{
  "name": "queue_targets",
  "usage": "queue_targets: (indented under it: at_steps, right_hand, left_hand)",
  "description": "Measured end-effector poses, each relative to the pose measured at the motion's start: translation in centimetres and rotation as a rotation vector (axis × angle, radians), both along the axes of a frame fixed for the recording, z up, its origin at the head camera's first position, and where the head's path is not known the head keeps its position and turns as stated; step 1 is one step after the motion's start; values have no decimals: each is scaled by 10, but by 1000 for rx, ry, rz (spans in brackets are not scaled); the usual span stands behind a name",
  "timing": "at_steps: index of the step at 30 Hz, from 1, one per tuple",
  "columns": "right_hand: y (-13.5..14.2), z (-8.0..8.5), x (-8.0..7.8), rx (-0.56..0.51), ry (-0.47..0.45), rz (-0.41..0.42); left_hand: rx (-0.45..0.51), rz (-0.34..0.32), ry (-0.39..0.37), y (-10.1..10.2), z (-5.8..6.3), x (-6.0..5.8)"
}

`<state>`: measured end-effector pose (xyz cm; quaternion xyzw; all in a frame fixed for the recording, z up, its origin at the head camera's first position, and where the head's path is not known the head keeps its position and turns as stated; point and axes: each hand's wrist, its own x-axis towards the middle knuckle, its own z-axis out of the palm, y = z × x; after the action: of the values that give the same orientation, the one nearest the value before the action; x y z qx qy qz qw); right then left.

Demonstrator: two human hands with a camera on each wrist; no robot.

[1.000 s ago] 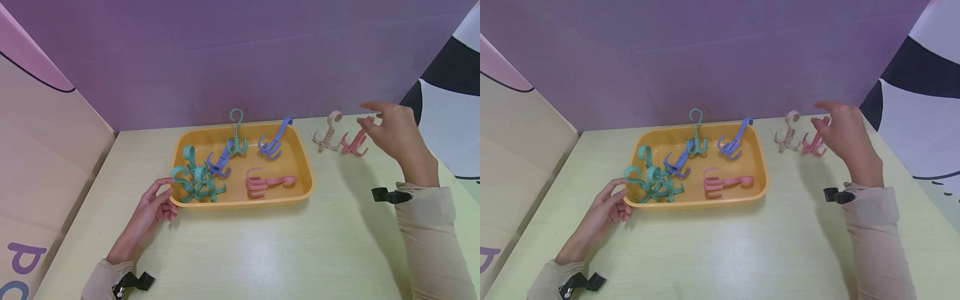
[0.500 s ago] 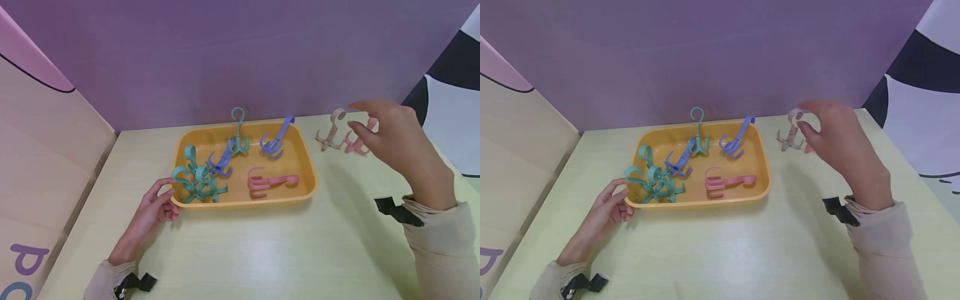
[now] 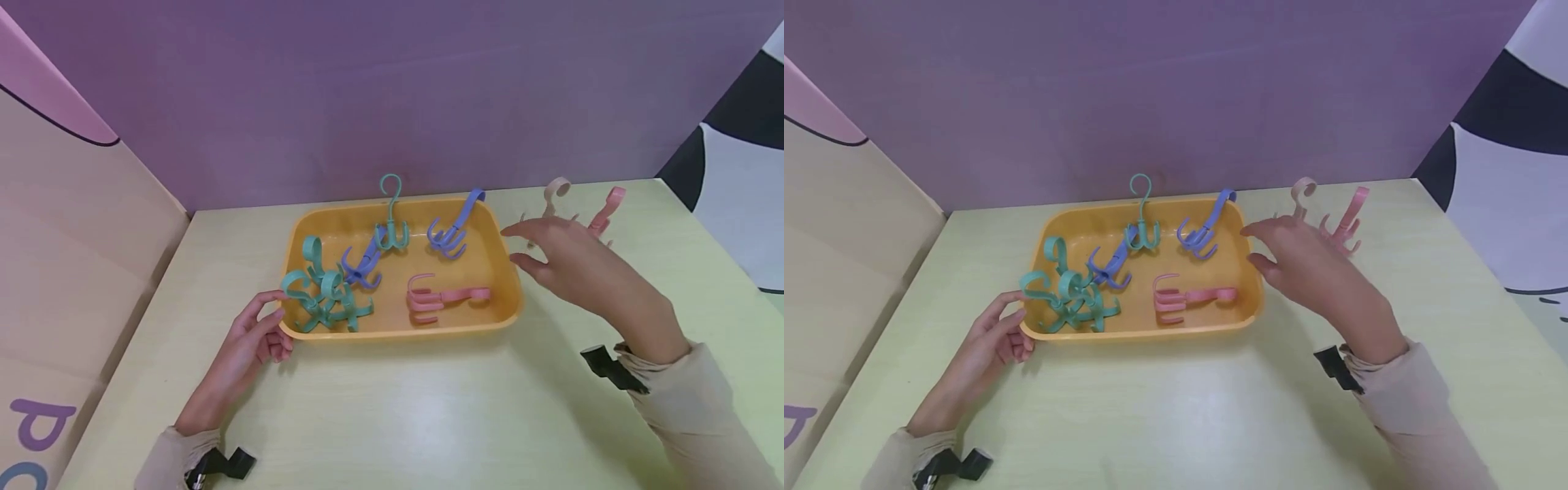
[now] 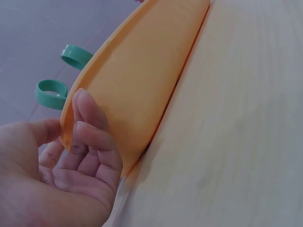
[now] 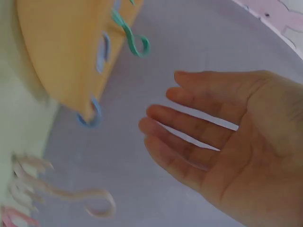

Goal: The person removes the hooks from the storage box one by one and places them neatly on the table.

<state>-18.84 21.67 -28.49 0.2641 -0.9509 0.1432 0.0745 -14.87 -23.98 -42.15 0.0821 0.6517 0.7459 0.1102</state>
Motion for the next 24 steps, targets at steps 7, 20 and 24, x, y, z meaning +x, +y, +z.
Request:
queue_targets:
  at_steps: [7,20,24]
  right_hand:
    - [-19,-27,-5,3,-225,96]
    - [-37,-67,-18,48,-192,129]
    - [-39,-71,-16,42,-170,100]
  left_hand:
    - [20,-10,-2,0,2,0]
    - [10,-11,12,-2,2,0]
    - [9,-14,5,-1,2,1]
